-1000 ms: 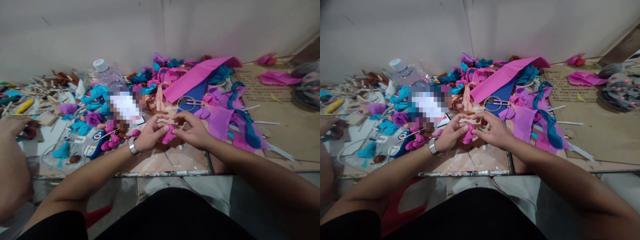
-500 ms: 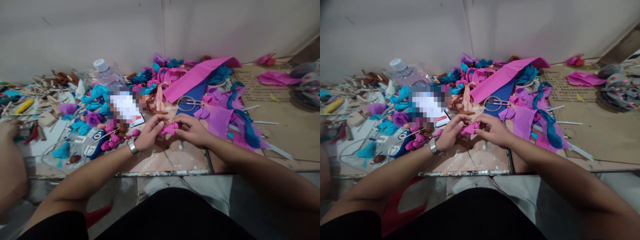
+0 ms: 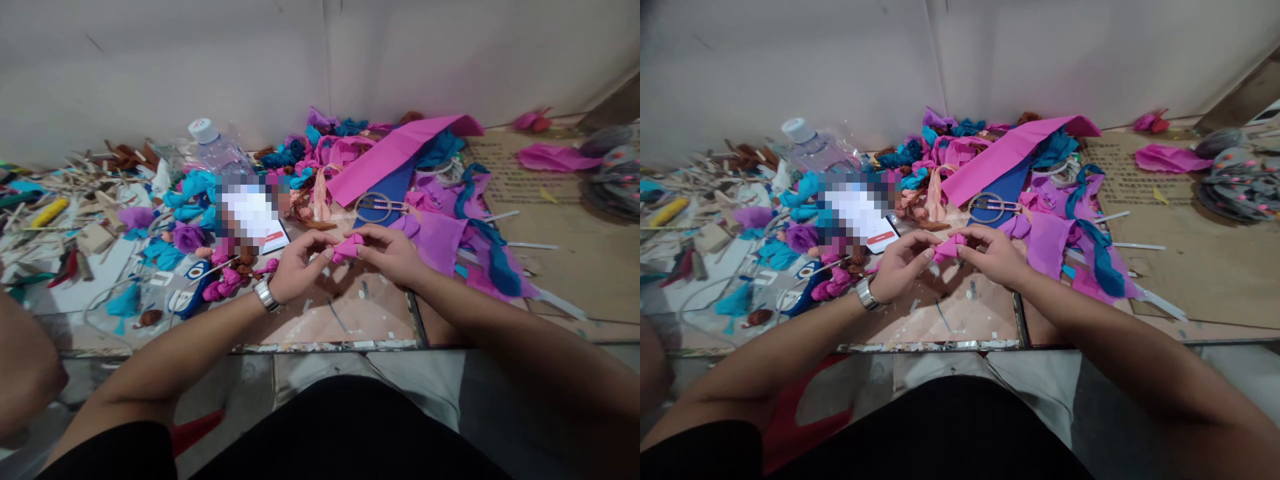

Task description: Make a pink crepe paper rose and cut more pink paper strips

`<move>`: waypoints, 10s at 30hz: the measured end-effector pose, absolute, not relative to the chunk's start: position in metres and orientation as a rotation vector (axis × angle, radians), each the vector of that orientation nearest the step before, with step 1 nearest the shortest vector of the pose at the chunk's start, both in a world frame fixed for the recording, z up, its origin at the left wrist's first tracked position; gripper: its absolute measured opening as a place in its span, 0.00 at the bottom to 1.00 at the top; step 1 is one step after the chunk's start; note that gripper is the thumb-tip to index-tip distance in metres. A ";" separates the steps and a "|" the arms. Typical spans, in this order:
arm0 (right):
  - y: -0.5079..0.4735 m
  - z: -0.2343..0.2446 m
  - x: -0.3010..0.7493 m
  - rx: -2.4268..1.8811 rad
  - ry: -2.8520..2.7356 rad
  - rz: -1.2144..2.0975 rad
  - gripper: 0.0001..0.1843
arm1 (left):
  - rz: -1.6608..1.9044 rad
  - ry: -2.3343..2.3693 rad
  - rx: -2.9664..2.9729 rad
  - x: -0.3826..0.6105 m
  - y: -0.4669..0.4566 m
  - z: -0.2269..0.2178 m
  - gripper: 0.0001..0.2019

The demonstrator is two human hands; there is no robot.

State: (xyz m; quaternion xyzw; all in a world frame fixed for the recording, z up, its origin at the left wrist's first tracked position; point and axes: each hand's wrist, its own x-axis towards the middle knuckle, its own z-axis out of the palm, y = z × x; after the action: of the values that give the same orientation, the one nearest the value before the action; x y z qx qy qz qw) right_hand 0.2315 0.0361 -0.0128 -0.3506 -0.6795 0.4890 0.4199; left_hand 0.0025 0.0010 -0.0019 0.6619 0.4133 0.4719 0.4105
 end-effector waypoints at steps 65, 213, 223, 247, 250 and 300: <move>0.036 -0.016 0.229 -0.937 -1.728 1.331 0.22 | 1.311 1.023 2.251 -0.002 0.002 -0.007 0.06; 0.034 -0.022 0.232 -0.710 -1.780 1.264 0.17 | 0.975 1.059 1.345 0.014 -0.003 -0.013 0.21; 0.034 -0.018 0.234 -0.751 -1.869 1.207 0.18 | 0.834 1.179 1.488 0.012 -0.005 -0.010 0.23; 0.030 -0.014 0.237 -0.439 -2.183 0.681 0.06 | 0.635 0.990 1.710 0.009 -0.005 0.002 0.28; 0.030 -0.014 0.237 -0.365 -2.240 0.629 0.06 | 0.621 0.967 1.753 0.008 -0.005 0.001 0.27; 0.026 -0.014 0.237 -0.299 -2.164 0.686 0.10 | 0.320 0.803 1.084 0.005 0.001 0.000 0.33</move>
State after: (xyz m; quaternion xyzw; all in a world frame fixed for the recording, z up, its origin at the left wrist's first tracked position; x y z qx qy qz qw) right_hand 0.2371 0.0261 -0.0140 -0.1191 -0.8607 0.2727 0.4130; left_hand 0.0045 0.0005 0.0004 0.4995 0.3701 0.1474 0.7693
